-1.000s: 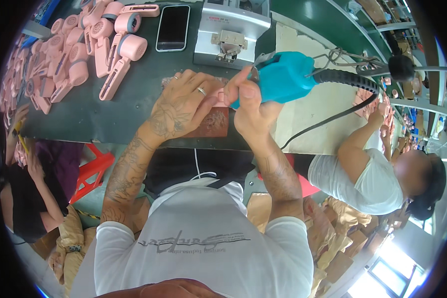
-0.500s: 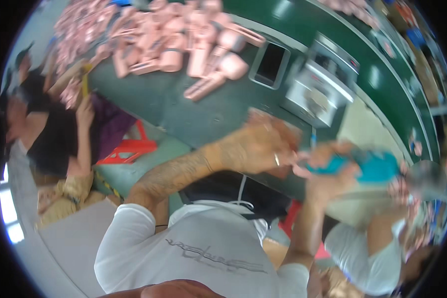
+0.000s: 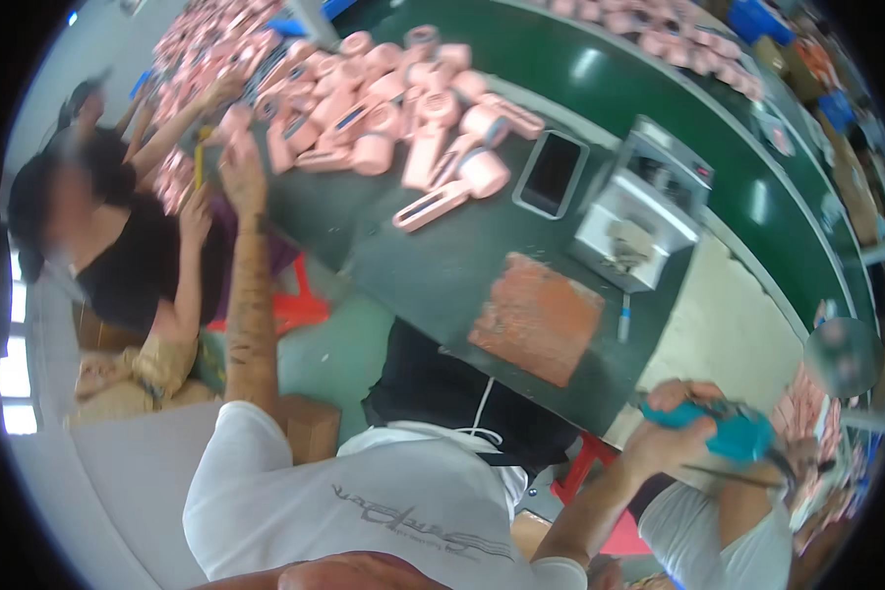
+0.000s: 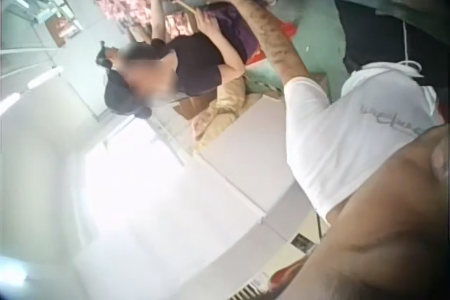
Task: Assembling small portable pink electric fans using an electric screwdriver and a screw feeder on a production line.
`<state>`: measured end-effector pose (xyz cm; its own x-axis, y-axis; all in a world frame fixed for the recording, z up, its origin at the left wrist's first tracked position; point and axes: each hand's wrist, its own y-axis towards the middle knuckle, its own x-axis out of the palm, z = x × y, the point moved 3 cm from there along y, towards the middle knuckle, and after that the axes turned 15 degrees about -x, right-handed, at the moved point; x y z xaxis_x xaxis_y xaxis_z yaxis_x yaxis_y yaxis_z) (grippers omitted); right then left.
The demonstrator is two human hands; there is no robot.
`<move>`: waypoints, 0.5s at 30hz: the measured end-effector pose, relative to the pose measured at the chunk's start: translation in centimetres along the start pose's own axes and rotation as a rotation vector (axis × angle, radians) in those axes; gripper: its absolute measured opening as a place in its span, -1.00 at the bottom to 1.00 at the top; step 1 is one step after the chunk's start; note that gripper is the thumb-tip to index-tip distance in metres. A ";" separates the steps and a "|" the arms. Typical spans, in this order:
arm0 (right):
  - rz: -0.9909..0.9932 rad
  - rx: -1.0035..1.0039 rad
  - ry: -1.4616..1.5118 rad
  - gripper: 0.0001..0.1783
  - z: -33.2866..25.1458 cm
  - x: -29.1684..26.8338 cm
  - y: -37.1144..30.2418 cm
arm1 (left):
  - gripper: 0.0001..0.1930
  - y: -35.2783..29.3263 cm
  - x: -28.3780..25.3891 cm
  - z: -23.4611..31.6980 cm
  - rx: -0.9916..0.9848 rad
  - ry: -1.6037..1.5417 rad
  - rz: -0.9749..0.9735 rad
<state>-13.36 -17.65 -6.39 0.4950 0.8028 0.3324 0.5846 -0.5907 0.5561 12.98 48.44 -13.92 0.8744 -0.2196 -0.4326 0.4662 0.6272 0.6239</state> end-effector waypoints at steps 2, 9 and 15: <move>0.021 0.035 -0.052 -0.35 1.9 0.1 0.2 | -0.62 3.1 0.8 -4.6 0.276 0.428 -0.070; 0.002 0.066 -0.388 -0.65 5.4 2.5 5.8 | -0.63 -6.1 1.8 12.3 0.002 -0.420 -0.089; 0.069 -0.130 -0.288 -0.72 10.3 5.1 11.0 | -0.67 -18.6 2.4 33.4 0.165 -0.795 -0.702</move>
<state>2.24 -20.93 -6.41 0.7028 0.6946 0.1537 0.4657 -0.6125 0.6387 10.91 11.30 -4.78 0.2123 -0.9526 -0.2179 0.8588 0.0755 0.5067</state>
